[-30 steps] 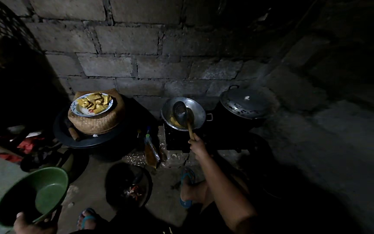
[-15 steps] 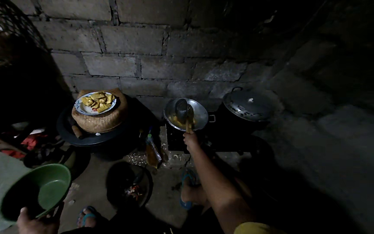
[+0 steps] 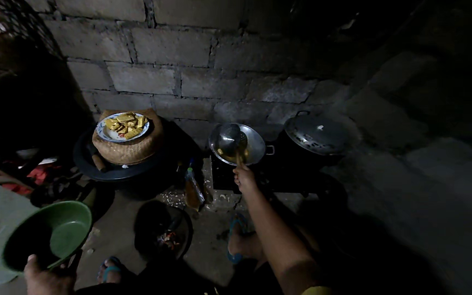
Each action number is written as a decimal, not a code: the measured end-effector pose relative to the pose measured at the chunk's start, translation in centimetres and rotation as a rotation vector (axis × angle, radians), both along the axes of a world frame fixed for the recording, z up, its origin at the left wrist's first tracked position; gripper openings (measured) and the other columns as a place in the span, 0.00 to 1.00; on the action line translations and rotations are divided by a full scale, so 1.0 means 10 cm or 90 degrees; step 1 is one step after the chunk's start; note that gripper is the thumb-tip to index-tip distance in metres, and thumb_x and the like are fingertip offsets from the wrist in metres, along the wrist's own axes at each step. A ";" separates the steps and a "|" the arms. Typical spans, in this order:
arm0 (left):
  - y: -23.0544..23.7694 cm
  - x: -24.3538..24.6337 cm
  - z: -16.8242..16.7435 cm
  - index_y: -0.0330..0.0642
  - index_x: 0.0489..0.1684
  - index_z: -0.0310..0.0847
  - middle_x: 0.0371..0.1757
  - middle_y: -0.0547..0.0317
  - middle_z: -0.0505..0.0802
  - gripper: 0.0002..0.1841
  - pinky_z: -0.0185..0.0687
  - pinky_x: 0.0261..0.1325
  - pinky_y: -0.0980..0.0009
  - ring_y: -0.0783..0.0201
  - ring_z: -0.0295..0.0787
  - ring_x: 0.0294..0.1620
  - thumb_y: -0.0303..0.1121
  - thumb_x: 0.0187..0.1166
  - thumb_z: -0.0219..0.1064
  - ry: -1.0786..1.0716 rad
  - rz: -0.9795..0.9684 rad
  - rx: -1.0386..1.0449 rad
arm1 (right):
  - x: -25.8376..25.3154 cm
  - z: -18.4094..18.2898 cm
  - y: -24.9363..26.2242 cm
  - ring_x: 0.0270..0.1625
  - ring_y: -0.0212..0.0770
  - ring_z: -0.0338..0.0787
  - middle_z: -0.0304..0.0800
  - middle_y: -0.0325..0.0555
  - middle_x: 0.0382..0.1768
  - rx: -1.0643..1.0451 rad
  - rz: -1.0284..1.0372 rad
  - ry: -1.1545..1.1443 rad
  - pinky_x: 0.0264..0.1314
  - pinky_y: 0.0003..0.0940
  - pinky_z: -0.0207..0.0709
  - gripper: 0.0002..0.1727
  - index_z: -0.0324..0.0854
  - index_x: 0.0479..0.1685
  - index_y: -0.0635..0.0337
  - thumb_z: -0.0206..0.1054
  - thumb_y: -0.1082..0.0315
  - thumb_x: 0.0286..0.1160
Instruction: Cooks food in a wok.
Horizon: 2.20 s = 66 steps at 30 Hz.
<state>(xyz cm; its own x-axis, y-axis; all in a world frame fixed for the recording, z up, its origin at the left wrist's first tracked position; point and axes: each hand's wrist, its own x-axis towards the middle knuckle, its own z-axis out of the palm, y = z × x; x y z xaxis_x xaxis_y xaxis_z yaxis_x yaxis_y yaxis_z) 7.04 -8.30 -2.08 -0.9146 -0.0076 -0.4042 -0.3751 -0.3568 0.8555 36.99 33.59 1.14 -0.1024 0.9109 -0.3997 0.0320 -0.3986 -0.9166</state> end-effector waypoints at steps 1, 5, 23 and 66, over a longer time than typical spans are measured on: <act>0.01 0.00 0.00 0.52 0.82 0.63 0.73 0.51 0.78 0.31 0.78 0.63 0.47 0.53 0.79 0.67 0.61 0.88 0.47 0.001 -0.002 0.000 | 0.00 -0.04 0.02 0.20 0.29 0.66 0.74 0.44 0.35 -0.001 0.000 -0.010 0.20 0.22 0.59 0.24 0.67 0.81 0.61 0.57 0.76 0.86; 0.02 0.03 0.02 0.54 0.79 0.65 0.68 0.53 0.80 0.29 0.79 0.60 0.48 0.55 0.80 0.63 0.60 0.88 0.46 0.002 0.005 0.015 | -0.03 -0.11 0.10 0.20 0.29 0.67 0.76 0.44 0.36 -0.024 -0.021 0.022 0.20 0.22 0.61 0.19 0.69 0.75 0.63 0.55 0.75 0.87; 0.00 0.04 0.01 0.51 0.77 0.67 0.65 0.52 0.80 0.28 0.79 0.60 0.48 0.55 0.80 0.61 0.59 0.88 0.48 0.005 0.008 0.012 | -0.03 -0.11 0.10 0.16 0.25 0.68 0.78 0.43 0.34 -0.065 -0.114 0.228 0.15 0.16 0.62 0.12 0.71 0.65 0.62 0.52 0.73 0.90; 0.00 0.04 0.01 0.53 0.70 0.69 0.54 0.57 0.81 0.25 0.81 0.54 0.51 0.59 0.81 0.50 0.60 0.88 0.47 0.009 -0.004 -0.005 | -0.01 -0.15 0.12 0.16 0.24 0.70 0.77 0.41 0.31 -0.133 -0.216 0.373 0.15 0.14 0.65 0.06 0.72 0.54 0.60 0.52 0.71 0.90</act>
